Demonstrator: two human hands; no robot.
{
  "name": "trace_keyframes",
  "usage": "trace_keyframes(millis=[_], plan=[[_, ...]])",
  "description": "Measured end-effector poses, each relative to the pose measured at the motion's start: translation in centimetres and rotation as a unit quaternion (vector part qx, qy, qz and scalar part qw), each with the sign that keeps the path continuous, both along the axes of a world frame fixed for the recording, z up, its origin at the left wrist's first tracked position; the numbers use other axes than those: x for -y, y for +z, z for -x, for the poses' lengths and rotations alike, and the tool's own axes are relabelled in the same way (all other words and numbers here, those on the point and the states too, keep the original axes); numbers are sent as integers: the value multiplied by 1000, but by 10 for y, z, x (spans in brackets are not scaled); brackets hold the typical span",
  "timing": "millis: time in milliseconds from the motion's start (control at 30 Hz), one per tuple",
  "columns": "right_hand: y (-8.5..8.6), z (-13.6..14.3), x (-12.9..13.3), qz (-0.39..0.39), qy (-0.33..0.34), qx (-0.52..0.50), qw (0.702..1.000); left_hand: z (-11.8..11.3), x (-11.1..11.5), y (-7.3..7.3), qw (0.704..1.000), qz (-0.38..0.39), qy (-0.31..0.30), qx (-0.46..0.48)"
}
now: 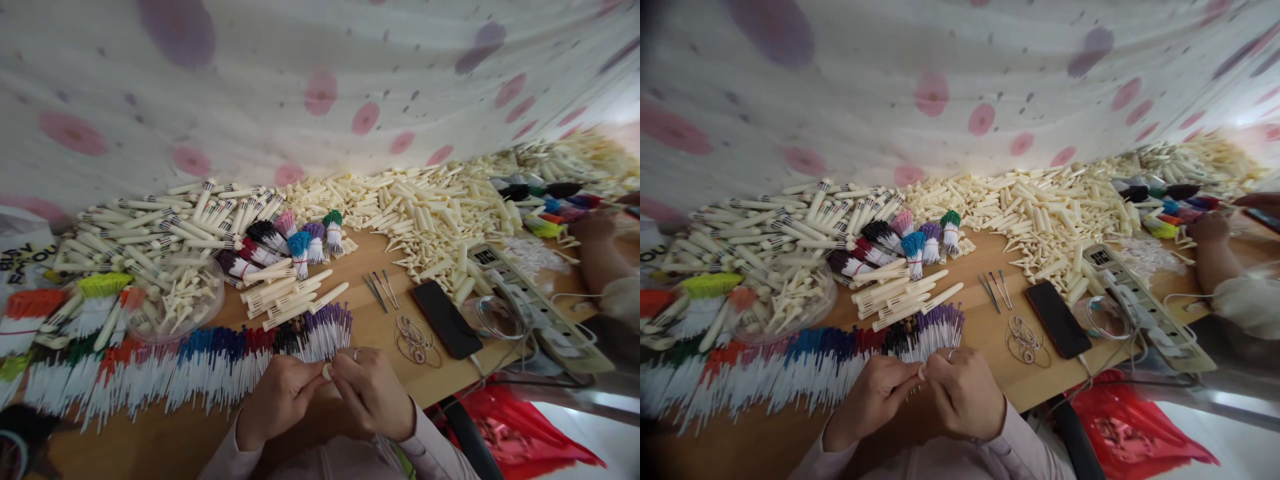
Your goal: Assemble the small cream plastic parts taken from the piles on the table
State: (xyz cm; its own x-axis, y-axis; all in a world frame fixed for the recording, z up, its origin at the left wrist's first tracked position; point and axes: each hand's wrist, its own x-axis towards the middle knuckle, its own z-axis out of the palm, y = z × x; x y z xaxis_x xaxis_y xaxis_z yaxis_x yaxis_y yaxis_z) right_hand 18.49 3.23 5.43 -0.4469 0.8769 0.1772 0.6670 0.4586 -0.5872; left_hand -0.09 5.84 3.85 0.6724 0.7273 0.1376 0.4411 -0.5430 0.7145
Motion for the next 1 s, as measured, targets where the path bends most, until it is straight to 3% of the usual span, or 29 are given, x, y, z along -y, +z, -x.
trace_keyframes(millis=[200,433,600,700,800,867,900,933,1000], plan=[[2,0,-1,24,-26,-5,999,-4,5,-3,997,-68,30,-1],[-9,3,-4,70,-50,45,995,-3,6,-13,990,-127,61,-34],[-13,8,-8,122,15,155,980,7,4,-20,992,-68,41,-96],[-3,11,-16,111,58,182,975,15,4,-20,996,-15,47,-79],[19,16,-38,100,99,183,973,29,5,-19,984,70,164,26],[39,26,-60,71,87,177,978,40,9,-19,932,153,297,141],[49,36,-72,47,74,168,982,45,10,-18,885,202,362,213],[59,48,-84,22,70,154,985,49,12,-16,825,256,413,290],[77,75,-104,-18,72,121,990,52,14,-12,670,380,459,443]])
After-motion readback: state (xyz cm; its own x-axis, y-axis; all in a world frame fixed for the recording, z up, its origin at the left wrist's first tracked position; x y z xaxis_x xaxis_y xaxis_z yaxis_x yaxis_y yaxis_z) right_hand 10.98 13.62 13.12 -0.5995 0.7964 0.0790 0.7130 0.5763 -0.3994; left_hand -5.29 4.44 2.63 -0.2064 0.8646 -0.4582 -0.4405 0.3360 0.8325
